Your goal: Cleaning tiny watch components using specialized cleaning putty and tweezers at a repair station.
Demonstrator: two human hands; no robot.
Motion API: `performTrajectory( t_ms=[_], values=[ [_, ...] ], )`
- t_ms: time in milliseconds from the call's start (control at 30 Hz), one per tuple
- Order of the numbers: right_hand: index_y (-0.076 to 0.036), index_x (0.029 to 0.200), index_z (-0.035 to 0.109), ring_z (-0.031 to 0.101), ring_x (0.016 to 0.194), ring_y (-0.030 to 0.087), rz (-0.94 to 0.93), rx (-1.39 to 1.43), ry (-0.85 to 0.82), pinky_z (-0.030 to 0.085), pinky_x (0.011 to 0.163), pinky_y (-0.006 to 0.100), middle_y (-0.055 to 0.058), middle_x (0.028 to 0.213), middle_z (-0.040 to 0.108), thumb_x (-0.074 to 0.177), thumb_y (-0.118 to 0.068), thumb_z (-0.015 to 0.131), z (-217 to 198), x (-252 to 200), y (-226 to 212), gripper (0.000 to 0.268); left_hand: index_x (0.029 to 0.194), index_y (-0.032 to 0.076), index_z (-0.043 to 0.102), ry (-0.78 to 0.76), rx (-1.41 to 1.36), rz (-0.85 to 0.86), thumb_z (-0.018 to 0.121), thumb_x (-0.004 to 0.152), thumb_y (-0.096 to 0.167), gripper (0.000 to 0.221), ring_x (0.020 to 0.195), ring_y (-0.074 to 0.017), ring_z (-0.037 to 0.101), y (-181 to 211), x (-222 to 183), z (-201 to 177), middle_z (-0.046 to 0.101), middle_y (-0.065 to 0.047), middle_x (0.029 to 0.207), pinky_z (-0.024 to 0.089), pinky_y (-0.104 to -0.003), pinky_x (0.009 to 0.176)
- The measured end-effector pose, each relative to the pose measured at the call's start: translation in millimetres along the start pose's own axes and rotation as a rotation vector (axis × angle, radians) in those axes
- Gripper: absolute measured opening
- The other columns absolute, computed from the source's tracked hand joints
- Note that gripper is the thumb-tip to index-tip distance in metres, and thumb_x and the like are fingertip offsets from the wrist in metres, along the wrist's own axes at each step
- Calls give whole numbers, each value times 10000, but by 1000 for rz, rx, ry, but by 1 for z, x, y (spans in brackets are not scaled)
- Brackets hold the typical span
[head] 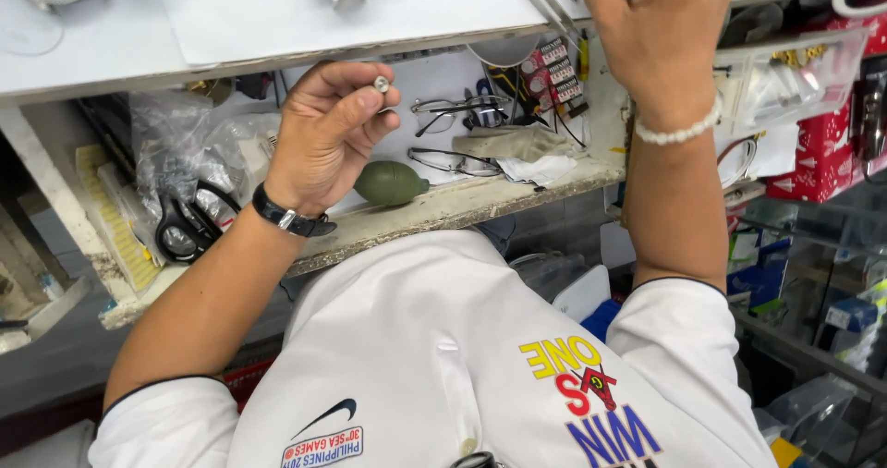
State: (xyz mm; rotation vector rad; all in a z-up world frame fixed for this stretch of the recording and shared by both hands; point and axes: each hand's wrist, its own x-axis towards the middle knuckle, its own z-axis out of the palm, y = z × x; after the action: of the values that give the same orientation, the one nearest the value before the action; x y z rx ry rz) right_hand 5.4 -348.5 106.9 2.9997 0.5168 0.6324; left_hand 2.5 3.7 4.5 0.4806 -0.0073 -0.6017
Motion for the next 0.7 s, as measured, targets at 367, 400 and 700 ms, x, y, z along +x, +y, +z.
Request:
performTrajectory(
  t_ms=[367, 400, 700],
  values=[
    [-24, 1445, 688, 575, 735, 221, -14, 359, -198, 503, 726, 372, 152, 1079, 716, 1012, 192, 848, -43, 33, -68, 511, 1217, 37, 693, -17, 9, -1, 686, 1018, 14, 201, 1034, -184, 728, 3, -1, 1, 702, -113, 1201, 665, -294, 915],
    [44, 1401, 692, 570, 702, 218, 10, 430, -71, 510, 665, 336, 196, 1040, 690, 983, 249, 770, -42, 34, -69, 472, 1206, 33, 697, -7, 14, -7, 691, 1012, 15, 195, 1030, -181, 729, 3, -1, 2, 712, -106, 1190, 667, -290, 906],
    [7, 1189, 627, 745, 918, 307, 198, 911, 491, 669, 816, 331, 188, 1061, 690, 1040, -18, 700, 23, 29, -139, 167, 1209, 23, 696, -28, 13, -11, 693, 1014, 17, 195, 1046, -187, 726, 2, -1, 3, 709, -113, 1220, 666, -287, 904]
  ],
)
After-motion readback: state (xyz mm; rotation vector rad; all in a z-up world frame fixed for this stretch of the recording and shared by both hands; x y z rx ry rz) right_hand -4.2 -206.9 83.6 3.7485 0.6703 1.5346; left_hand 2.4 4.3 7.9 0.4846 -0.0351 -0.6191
